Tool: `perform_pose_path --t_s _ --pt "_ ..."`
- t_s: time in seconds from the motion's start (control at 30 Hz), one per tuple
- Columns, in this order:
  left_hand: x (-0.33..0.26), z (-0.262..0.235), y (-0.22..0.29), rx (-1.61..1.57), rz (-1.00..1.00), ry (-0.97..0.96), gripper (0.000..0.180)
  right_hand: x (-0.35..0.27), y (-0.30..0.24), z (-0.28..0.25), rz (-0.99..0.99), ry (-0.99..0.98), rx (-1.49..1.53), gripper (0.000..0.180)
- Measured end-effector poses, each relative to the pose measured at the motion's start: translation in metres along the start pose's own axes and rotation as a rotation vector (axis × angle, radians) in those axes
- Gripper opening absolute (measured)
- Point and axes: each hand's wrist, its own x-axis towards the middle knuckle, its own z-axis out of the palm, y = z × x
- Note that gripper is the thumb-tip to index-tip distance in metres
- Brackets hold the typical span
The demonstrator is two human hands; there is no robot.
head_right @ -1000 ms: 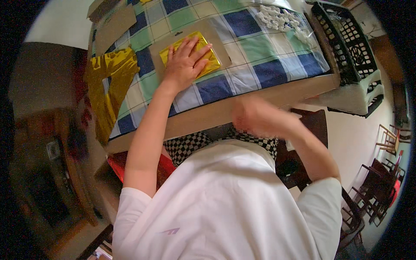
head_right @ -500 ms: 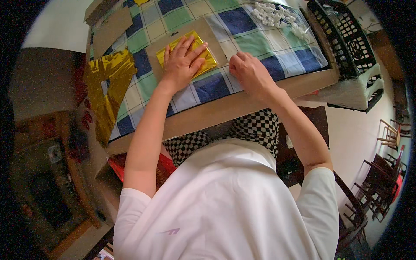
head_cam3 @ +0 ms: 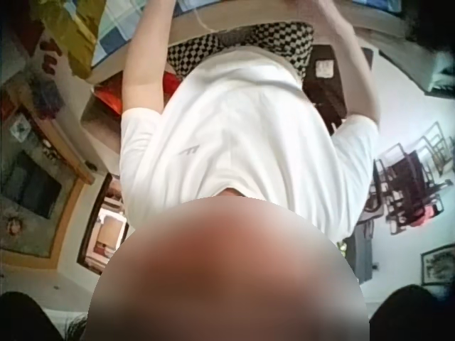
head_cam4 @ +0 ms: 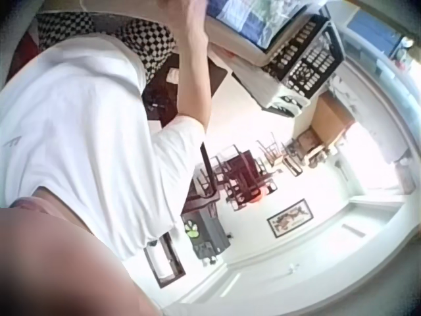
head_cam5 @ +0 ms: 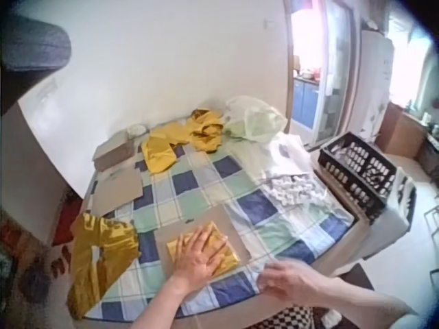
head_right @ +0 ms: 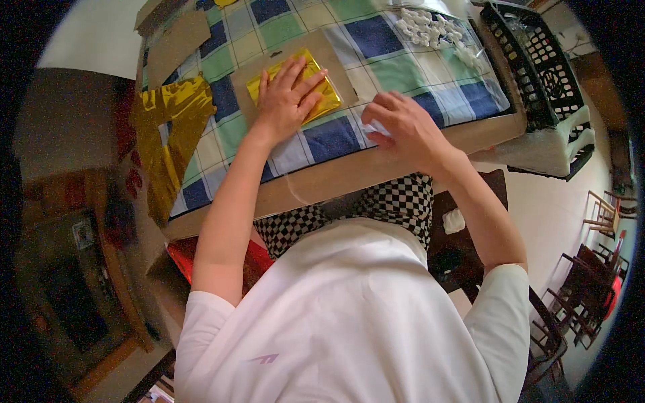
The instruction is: The person folds gold foil balloons by hand, then places each one into a plastic packaging sleeve with a cardboard backing.
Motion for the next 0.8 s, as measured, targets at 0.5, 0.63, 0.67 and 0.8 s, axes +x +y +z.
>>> perform_pose_path --t_s 0.5,0.63,0.67,0.8 --pt "-0.001 -0.001 0.001 0.005 0.007 -0.011 0.043 0.034 0.032 0.027 -0.394 0.245 -0.213 0.023" --pt "-0.001 -0.002 0.002 -0.011 0.002 -0.023 0.043 0.042 0.037 0.032 -0.282 0.196 -0.001 0.017" --pt "-0.001 -0.002 0.002 -0.011 0.001 -0.025 0.043 0.044 0.036 0.032 -0.222 0.225 0.053 0.014" --pt "-0.002 -0.002 0.002 -0.023 -0.006 -0.024 0.043 0.048 0.029 0.035 -0.126 0.234 0.102 0.01"
